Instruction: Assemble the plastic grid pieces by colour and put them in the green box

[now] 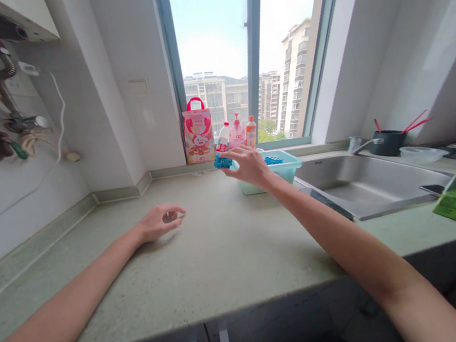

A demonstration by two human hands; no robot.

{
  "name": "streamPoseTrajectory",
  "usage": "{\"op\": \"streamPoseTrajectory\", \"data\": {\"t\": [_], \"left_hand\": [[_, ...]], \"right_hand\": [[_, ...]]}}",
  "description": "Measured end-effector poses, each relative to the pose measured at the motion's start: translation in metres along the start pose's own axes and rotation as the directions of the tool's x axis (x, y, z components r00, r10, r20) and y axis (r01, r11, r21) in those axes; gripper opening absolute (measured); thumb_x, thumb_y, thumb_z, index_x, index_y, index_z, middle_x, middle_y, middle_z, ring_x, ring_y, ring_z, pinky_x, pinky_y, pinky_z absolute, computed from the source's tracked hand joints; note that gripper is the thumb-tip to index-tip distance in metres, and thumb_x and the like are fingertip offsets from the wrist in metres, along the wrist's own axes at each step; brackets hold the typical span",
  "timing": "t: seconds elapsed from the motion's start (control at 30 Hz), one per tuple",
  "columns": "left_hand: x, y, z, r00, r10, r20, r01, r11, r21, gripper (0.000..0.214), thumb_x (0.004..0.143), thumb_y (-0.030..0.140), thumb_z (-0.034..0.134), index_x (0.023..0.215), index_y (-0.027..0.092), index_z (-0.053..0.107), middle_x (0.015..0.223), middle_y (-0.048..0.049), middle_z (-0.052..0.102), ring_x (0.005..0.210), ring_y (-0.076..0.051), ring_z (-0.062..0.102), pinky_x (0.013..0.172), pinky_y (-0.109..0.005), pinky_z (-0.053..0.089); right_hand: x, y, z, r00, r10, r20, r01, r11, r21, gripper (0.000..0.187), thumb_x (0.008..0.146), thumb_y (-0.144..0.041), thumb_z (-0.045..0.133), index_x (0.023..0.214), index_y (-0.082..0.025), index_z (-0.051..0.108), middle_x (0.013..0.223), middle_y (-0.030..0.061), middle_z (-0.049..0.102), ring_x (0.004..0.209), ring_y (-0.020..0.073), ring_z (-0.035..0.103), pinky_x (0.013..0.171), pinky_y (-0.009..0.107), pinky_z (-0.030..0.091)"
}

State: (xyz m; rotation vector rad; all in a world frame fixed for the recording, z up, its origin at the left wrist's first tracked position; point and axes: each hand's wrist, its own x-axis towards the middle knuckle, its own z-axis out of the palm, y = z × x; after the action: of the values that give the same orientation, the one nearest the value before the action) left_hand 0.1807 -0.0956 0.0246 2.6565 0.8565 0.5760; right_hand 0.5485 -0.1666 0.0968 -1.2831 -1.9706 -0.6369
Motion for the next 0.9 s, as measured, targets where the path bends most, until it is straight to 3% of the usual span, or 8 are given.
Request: {"op": "streamPoseTrajectory", "data": {"t": [0.07,0.13,0.23,0.37,0.53,0.67,0.9], "left_hand": [[0.000,0.001,0.000,1.000,0.009,-0.001,-0.009,1.000,0.002,0.043,0.085,0.052,0.064,0.110,0.022,0.081,0.090,-0.0047,0.070,0.081,-0.020,0.064,0.079,-0.030,0.051],[0.000,0.003,-0.001,1.000,0.011,0.002,-0.011,1.000,0.001,0.042,0.085,0.052,0.065,0.108,0.022,0.081,0.091,-0.0051,0.070,0.082,-0.020,0.065,0.079,-0.031,0.051],[0.001,0.006,-0.001,1.000,0.005,0.009,-0.006,1.000,0.008,0.041,0.084,0.053,0.066,0.106,0.022,0.082,0.089,-0.0049,0.070,0.081,-0.021,0.065,0.078,-0.030,0.051],[0.001,0.005,-0.002,1.000,0.002,0.012,-0.002,1.000,0.016,0.042,0.085,0.054,0.066,0.106,0.022,0.082,0.088,-0.0048,0.070,0.080,-0.020,0.064,0.078,-0.030,0.050],[0.002,0.002,-0.001,1.000,-0.010,0.016,0.009,1.000,0.016,0.044,0.085,0.056,0.066,0.108,0.021,0.083,0.089,-0.0052,0.070,0.081,-0.021,0.065,0.078,-0.030,0.050],[0.002,0.001,-0.001,1.000,-0.020,0.019,0.019,1.000,0.022,0.045,0.086,0.057,0.066,0.108,0.021,0.083,0.089,-0.0055,0.070,0.081,-0.021,0.065,0.077,-0.030,0.050],[0.001,-0.001,0.000,1.000,-0.009,0.003,0.009,1.000,-0.011,0.043,0.086,0.056,0.068,0.107,0.022,0.083,0.087,-0.0046,0.071,0.080,-0.020,0.065,0.077,-0.029,0.050]], "right_hand": [[-0.002,0.033,-0.020,0.971,0.205,-0.124,-0.217,0.972,-0.092,0.041,0.097,-0.041,0.071,0.135,-0.026,0.075,0.127,0.0109,0.078,0.118,0.0325,0.067,0.105,0.044,0.050],[-0.010,0.061,-0.032,0.909,0.377,-0.176,-0.406,0.896,-0.178,0.043,0.096,-0.045,0.070,0.135,-0.026,0.075,0.123,0.0123,0.078,0.114,0.0336,0.069,0.101,0.045,0.052],[-0.024,0.089,-0.039,0.815,0.544,-0.197,-0.579,0.774,-0.255,0.045,0.096,-0.050,0.068,0.132,-0.026,0.077,0.117,0.0131,0.080,0.107,0.0337,0.072,0.095,0.044,0.053],[-0.032,0.105,-0.039,0.699,0.698,-0.159,-0.711,0.653,-0.260,0.053,0.096,-0.061,0.064,0.132,-0.025,0.078,0.117,0.0157,0.081,0.107,0.0354,0.074,0.091,0.045,0.055],[-0.029,0.109,-0.040,0.639,0.769,-0.001,-0.746,0.619,-0.246,0.059,0.098,-0.071,0.054,0.133,-0.030,0.079,0.125,0.0144,0.079,0.119,0.0366,0.071,0.098,0.047,0.054],[-0.028,0.100,-0.048,0.653,0.757,-0.016,-0.736,0.630,-0.250,0.056,0.104,-0.063,0.044,0.127,-0.028,0.080,0.122,0.0133,0.080,0.116,0.0351,0.072,0.095,0.043,0.053],[-0.048,0.085,-0.059,0.807,0.583,0.093,-0.529,0.784,-0.324,0.054,0.106,-0.058,0.041,0.113,-0.024,0.082,0.118,0.0119,0.080,0.108,0.0315,0.071,0.091,0.039,0.051]]}}
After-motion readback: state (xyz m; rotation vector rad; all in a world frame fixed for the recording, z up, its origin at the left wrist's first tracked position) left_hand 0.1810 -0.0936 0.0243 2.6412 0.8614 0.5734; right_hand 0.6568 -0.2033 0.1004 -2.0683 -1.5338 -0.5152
